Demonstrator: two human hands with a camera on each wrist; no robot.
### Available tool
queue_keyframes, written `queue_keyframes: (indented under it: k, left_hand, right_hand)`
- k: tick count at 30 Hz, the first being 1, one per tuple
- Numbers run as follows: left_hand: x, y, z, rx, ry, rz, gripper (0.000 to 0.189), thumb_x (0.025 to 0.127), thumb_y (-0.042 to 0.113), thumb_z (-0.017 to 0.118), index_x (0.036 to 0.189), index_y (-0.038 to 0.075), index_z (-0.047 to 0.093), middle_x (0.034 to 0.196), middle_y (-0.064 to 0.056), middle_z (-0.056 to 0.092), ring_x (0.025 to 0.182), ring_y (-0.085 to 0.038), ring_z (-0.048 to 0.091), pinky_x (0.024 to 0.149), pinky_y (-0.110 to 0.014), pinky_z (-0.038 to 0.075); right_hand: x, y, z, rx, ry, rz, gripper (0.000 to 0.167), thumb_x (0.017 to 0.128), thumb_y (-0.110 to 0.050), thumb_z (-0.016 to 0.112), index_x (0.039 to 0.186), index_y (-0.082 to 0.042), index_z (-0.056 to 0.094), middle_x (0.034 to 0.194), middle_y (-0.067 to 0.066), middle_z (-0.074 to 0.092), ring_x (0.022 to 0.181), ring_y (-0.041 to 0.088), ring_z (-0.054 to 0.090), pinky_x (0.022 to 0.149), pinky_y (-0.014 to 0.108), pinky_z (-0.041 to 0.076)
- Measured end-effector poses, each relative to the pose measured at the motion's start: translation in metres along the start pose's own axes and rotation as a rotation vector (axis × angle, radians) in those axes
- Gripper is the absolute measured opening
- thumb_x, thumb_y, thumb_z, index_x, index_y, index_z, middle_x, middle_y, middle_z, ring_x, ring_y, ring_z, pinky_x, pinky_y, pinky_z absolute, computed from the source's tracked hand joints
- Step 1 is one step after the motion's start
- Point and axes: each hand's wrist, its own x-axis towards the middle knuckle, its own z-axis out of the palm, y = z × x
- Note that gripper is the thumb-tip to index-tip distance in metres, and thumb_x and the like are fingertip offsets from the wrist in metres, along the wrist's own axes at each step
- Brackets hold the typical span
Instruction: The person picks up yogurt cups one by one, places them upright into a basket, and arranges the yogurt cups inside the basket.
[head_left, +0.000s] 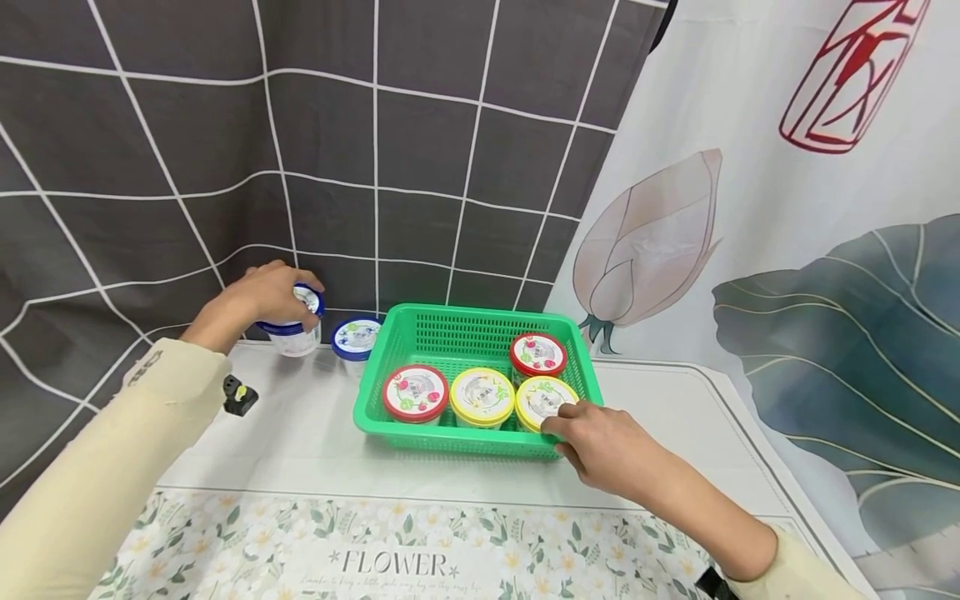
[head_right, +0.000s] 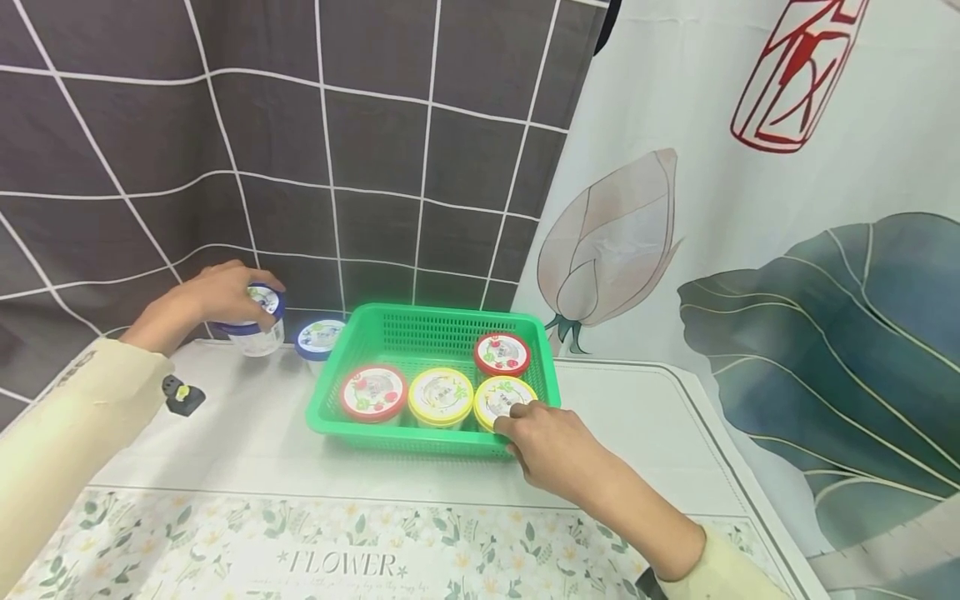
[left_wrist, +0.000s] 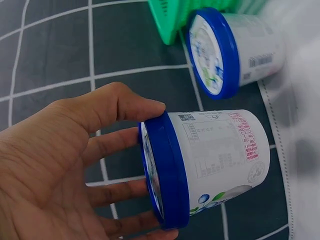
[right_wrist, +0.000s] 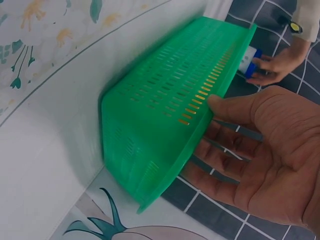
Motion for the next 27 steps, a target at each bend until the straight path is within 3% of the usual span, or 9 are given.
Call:
queue_keyframes:
  k: [13,27]
  left_hand:
    - [-0.002,0.03,-0.012,-0.006,0.017,0.041,0.069,0.087,0.025,0.084,0.152,0.007,0.067,0.16,-0.04,0.045,0.148,-0.072,0.037,0.112,-0.088,0.044]
    - [-0.006,0.051,-0.016,-0.033,0.055,0.075,0.069,0.089,0.027,0.085,0.154,0.011,0.067,0.153,-0.036,0.051,0.14,-0.061,0.046,0.107,-0.081,0.054]
  right_hand:
    - [0.001,-0.002,-0.002,0.0,-0.024,0.008,0.023,0.094,-0.007,0.089,0.113,-0.017,0.08,0.096,-0.002,0.074,0.086,0.019,0.071,0.06,0.035,0.061]
    - [0.001,-0.002,-0.002,-0.006,-0.05,0.023,0.025,0.093,-0.008,0.09,0.111,-0.019,0.078,0.093,-0.002,0.072,0.083,0.019,0.068,0.057,0.035,0.06]
